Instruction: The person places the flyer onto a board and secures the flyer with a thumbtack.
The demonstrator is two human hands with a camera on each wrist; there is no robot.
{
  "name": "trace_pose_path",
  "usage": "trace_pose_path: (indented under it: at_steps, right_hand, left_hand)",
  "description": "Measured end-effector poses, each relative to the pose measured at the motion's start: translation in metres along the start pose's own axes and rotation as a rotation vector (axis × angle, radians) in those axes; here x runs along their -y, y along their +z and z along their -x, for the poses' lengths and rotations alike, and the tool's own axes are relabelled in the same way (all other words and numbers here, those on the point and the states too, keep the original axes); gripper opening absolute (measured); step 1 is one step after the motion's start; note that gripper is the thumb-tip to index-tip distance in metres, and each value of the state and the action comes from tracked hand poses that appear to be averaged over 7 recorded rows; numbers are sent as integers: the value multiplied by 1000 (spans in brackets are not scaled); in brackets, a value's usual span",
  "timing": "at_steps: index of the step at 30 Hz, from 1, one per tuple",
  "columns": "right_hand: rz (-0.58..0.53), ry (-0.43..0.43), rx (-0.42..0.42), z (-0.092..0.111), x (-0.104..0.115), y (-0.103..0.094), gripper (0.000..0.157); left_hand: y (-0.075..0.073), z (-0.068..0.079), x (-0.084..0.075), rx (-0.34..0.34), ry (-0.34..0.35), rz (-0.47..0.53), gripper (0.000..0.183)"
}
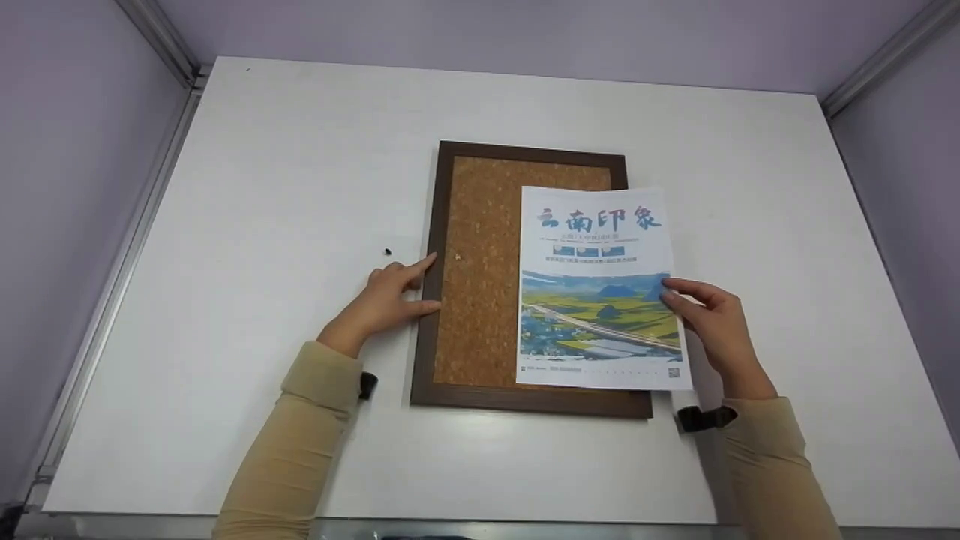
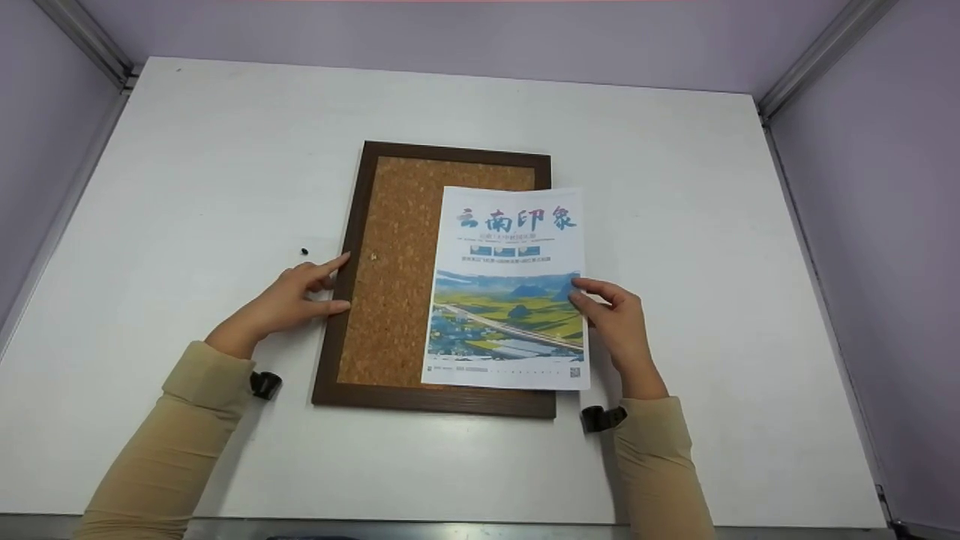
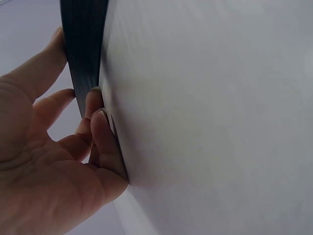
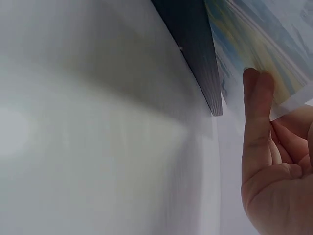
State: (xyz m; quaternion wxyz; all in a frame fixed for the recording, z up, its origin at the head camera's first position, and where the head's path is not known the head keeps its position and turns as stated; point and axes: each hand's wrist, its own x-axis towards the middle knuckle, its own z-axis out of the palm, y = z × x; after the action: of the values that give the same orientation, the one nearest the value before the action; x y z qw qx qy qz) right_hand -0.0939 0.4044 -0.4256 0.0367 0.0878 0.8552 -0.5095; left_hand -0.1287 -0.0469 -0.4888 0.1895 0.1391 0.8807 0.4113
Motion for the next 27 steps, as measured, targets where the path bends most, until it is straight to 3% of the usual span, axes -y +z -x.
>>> trace_pose_path:
  at_steps: [18, 27]
  right_hand:
    - [92, 13, 96, -9, 2, -9, 48]
    - [112, -50, 199, -14, 0, -15, 41]
  left_hand:
    - [25, -11, -28, -18, -15, -3, 80]
    - [40, -17, -42, -23, -25, 1, 80]
